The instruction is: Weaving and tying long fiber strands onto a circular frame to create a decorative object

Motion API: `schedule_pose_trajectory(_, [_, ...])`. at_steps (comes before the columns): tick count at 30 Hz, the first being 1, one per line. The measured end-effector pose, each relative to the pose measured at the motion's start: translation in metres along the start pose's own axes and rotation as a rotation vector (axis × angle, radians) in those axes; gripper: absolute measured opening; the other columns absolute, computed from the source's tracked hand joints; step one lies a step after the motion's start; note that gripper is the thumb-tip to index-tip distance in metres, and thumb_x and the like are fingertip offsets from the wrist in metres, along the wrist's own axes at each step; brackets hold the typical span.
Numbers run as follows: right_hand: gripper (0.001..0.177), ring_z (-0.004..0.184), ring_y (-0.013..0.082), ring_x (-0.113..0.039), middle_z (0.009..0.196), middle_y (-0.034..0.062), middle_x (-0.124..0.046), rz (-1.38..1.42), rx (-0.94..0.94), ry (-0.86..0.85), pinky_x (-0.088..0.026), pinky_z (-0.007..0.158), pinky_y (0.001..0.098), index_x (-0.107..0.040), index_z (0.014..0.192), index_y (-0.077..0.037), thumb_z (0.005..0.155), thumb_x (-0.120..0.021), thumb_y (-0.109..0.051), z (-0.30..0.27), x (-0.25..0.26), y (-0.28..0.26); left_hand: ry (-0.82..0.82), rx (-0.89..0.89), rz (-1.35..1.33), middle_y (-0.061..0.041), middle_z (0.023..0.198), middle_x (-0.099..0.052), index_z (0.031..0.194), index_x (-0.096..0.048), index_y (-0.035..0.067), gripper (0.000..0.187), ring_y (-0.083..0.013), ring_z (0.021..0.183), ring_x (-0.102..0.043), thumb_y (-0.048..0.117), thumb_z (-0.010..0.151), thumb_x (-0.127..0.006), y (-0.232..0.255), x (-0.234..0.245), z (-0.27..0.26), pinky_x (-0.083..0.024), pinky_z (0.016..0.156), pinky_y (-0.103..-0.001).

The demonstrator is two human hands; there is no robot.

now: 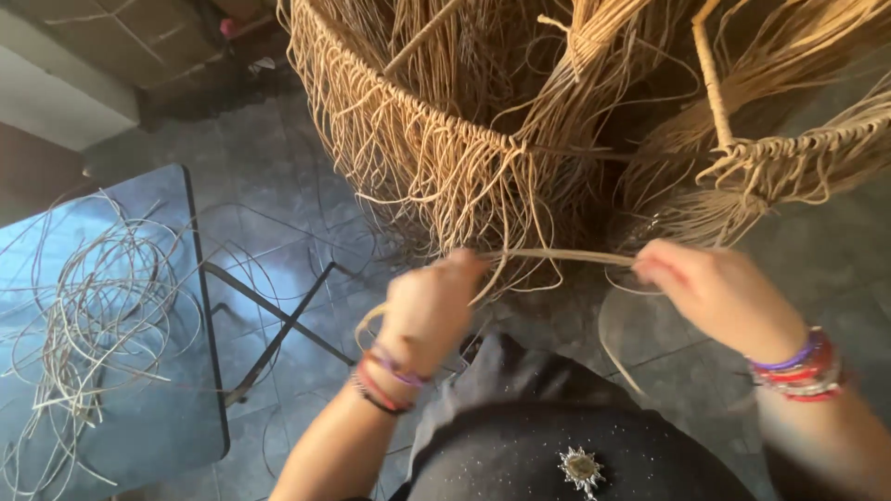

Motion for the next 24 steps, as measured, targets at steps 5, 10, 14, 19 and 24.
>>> schedule_pose_trajectory(5, [0.017,0.060,0.0084,-0.076,0.073,-0.0117,-0.078,0.013,-0.141,-0.094,-0.060,0.060,0.0281,-0.069,0.098,-0.024,0.101,-0.053,-0.029,0.000,-0.016,0.010,0.084,-0.135,-0.120,0.006,0.078,-0.065,0.089,-0.058,0.021,0.012,-0.0206,0.075,-0.067,0.027,0.100,-0.059,-0.034,0.007,0.004,-0.045,0.070,-0.037])
schedule_pose_trajectory(10, [0.021,0.049,0.0153,-0.058,0.058,-0.0020,-0.062,0.047,0.076,-0.072,-0.041,0.047,0.0332,-0.062,0.081,-0.017,0.099,-0.061,-0.026,0.023,-0.034,-0.049,0.066,-0.340,-0.440,-0.012,0.105,-0.068,0.123,-0.052,0.005,0.049,-0.0324,0.089,-0.066,0.042,0.093,-0.066,0.068,0.025,0.022,-0.049,0.072,-0.047])
schedule_pose_trajectory(14, [0.017,0.059,0.0130,-0.075,0.070,-0.0041,-0.078,0.109,-0.014,-0.142,-0.056,0.054,0.0315,-0.072,0.091,-0.020,0.098,-0.059,-0.028,0.017,-0.029,-0.027,0.012,-0.367,-0.062,0.008,0.058,-0.063,0.092,-0.057,0.018,0.033,-0.0194,0.041,-0.065,0.047,0.108,-0.052,0.059,0.002,0.019,-0.047,0.030,-0.041])
schedule_pose_trajectory(19, [0.028,0.075,0.0129,-0.080,0.080,-0.0110,-0.082,0.102,-0.172,-0.256,-0.056,0.075,0.0316,-0.069,0.086,-0.022,0.101,-0.048,-0.034,-0.001,-0.033,0.013,-0.227,-0.275,-0.148,-0.001,0.073,-0.070,0.102,-0.064,0.021,0.015,-0.0309,0.063,-0.070,0.030,0.103,-0.051,-0.016,-0.021,0.018,-0.050,0.047,-0.047])
schedule_pose_trajectory(24, [0.024,0.076,0.0152,-0.082,0.084,-0.0052,-0.083,0.148,-0.032,-0.218,-0.064,0.076,0.0339,-0.071,0.094,-0.019,0.101,-0.050,-0.030,0.012,-0.047,-0.011,-0.531,-0.167,-0.402,-0.007,0.082,-0.072,0.118,-0.053,0.015,0.041,-0.0282,0.070,-0.074,0.052,0.102,-0.055,0.031,-0.008,0.023,-0.059,0.056,-0.044])
Point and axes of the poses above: each hand's wrist, its own z-axis towards the middle knuckle, its own x-axis out of the back of the hand, y = z × x, the point moved 8 cm from there along z, towards the middle knuckle
